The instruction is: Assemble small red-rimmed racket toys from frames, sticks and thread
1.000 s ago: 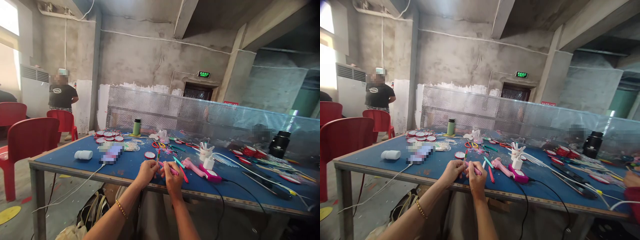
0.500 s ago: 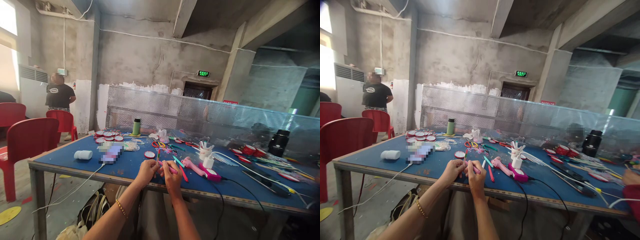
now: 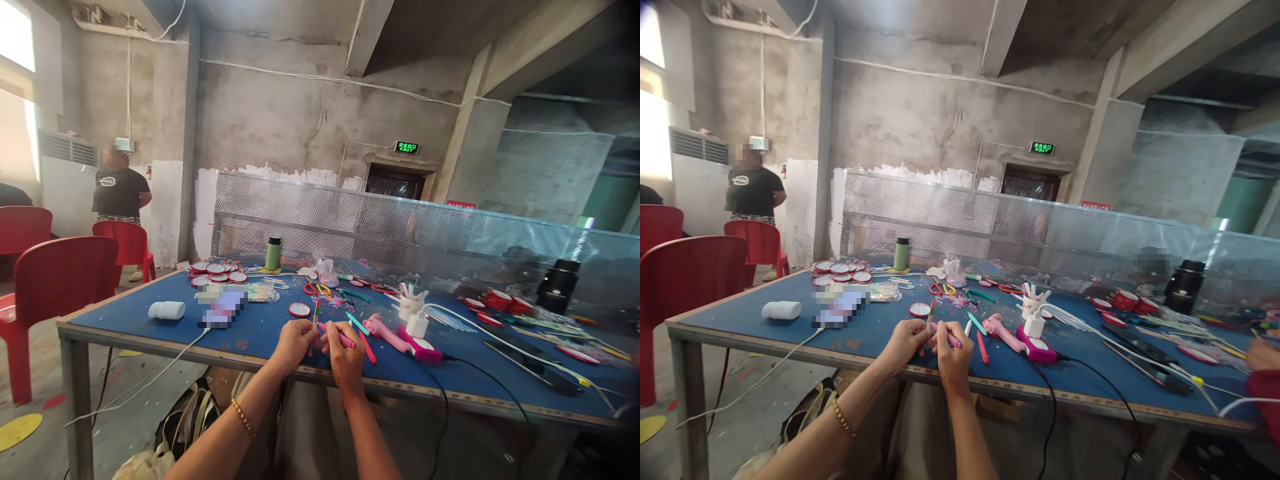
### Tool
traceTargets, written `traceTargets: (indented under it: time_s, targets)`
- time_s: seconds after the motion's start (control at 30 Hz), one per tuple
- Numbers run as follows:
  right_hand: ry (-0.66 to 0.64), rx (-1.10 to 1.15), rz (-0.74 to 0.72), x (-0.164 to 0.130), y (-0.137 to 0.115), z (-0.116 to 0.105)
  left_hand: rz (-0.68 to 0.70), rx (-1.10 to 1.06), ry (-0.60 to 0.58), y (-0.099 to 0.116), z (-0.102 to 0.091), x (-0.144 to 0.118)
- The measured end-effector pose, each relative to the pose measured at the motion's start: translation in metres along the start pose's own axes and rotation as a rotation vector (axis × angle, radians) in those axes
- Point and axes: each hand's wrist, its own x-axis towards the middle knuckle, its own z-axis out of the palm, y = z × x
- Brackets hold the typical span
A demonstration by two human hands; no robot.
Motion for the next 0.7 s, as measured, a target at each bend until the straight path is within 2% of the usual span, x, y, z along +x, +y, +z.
traceTargets:
  time_s: [0.27,0.7]
  targets:
    - [0.045,-0.033,-0.006,-0.0016,0.0029,-0.0015,-0.021,0.002,-0.007,0.002,-0.0006,0.0007]
    - [-0.038,0.015,-0.015,-0.0011,0.0022,0.0,-0.014,0.009,0.01,0.0032,0.0009,-0.0008]
